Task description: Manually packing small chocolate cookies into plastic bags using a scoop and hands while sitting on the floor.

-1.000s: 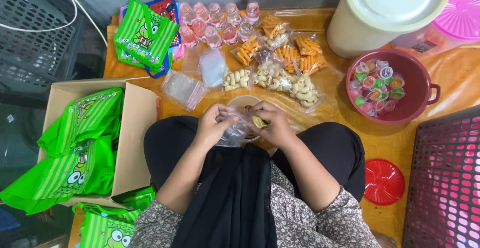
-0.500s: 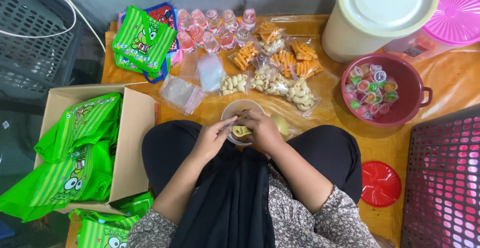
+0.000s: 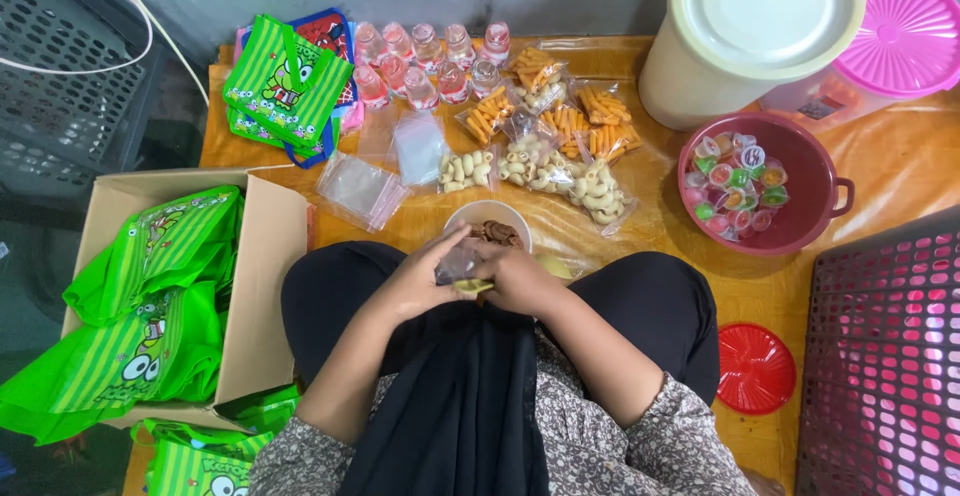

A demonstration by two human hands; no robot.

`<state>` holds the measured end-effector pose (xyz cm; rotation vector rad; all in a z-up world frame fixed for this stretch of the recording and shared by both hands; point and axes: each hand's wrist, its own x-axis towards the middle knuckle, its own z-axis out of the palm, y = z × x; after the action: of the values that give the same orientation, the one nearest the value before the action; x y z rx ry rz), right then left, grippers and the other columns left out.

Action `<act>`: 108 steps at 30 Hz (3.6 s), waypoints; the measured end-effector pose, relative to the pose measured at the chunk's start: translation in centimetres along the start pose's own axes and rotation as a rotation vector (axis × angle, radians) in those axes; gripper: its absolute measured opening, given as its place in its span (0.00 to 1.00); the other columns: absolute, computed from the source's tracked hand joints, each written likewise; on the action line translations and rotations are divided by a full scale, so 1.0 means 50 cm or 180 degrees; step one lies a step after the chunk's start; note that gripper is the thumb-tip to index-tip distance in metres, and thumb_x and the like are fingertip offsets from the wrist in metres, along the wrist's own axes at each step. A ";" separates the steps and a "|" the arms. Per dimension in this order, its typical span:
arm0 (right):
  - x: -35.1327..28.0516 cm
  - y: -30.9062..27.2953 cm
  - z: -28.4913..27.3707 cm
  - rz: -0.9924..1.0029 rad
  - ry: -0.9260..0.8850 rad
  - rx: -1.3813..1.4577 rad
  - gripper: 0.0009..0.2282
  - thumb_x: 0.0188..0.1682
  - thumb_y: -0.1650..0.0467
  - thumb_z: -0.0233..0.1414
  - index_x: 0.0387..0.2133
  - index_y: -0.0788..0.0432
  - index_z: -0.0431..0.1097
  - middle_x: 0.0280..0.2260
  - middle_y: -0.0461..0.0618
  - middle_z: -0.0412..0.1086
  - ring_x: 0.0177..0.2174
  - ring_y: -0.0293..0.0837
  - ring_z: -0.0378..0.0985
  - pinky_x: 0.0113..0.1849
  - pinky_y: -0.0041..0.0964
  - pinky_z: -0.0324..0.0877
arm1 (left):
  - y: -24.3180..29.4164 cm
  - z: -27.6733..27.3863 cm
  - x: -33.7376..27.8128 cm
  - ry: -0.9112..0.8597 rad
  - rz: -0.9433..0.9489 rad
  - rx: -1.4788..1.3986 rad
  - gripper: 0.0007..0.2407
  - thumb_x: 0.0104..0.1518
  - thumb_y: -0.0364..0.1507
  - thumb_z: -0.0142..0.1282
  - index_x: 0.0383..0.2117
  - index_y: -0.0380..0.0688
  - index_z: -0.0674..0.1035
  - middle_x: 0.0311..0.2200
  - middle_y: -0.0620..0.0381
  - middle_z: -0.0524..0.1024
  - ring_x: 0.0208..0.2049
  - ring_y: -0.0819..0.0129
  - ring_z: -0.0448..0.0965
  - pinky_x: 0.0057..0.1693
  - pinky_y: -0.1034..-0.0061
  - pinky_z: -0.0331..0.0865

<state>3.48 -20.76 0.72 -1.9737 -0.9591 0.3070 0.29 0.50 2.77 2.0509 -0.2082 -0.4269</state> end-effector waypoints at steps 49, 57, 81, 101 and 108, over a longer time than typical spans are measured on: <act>-0.028 0.172 0.028 0.0288 0.1439 0.0473 0.04 0.45 0.73 0.64 0.32 0.58 0.80 0.31 0.55 0.78 0.35 0.56 0.82 0.40 0.47 0.74 | -0.338 0.052 0.094 0.1862 -0.0097 -0.1071 0.29 0.50 0.34 0.75 0.58 0.46 0.74 0.43 0.49 0.80 0.50 0.60 0.80 0.59 0.63 0.71; -0.032 0.191 0.031 0.0927 0.1145 0.0315 0.03 0.46 0.73 0.62 0.31 0.59 0.79 0.26 0.58 0.77 0.28 0.56 0.81 0.34 0.44 0.74 | -0.346 0.050 0.095 0.1706 -0.0130 -0.1290 0.28 0.51 0.30 0.74 0.58 0.43 0.73 0.45 0.45 0.78 0.51 0.55 0.79 0.55 0.64 0.76; 0.010 0.161 0.082 0.1596 0.1281 0.0729 0.07 0.50 0.72 0.61 0.37 0.65 0.78 0.26 0.66 0.76 0.22 0.50 0.81 0.23 0.36 0.76 | -0.323 0.041 0.093 0.1610 -0.0104 -0.0933 0.28 0.49 0.26 0.73 0.57 0.44 0.71 0.46 0.42 0.75 0.52 0.45 0.76 0.51 0.56 0.80; 0.032 0.099 0.083 0.0945 0.1164 -0.0016 0.10 0.51 0.69 0.60 0.29 0.68 0.76 0.23 0.66 0.76 0.25 0.62 0.81 0.26 0.47 0.75 | -0.316 0.036 0.097 0.1486 -0.0264 -0.0910 0.27 0.49 0.24 0.72 0.56 0.43 0.71 0.48 0.41 0.75 0.53 0.44 0.75 0.53 0.55 0.78; 0.000 0.162 0.123 0.1118 0.0925 0.0191 0.09 0.53 0.67 0.58 0.34 0.63 0.79 0.28 0.63 0.78 0.31 0.59 0.83 0.36 0.47 0.77 | -0.259 0.020 0.070 0.1032 -0.0067 -0.0720 0.27 0.43 0.26 0.73 0.52 0.47 0.75 0.45 0.48 0.78 0.49 0.50 0.78 0.51 0.57 0.78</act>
<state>4.24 -19.39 -9.32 -2.0573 -0.4134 0.2309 2.76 5.00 -9.67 1.8681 0.0561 -0.1189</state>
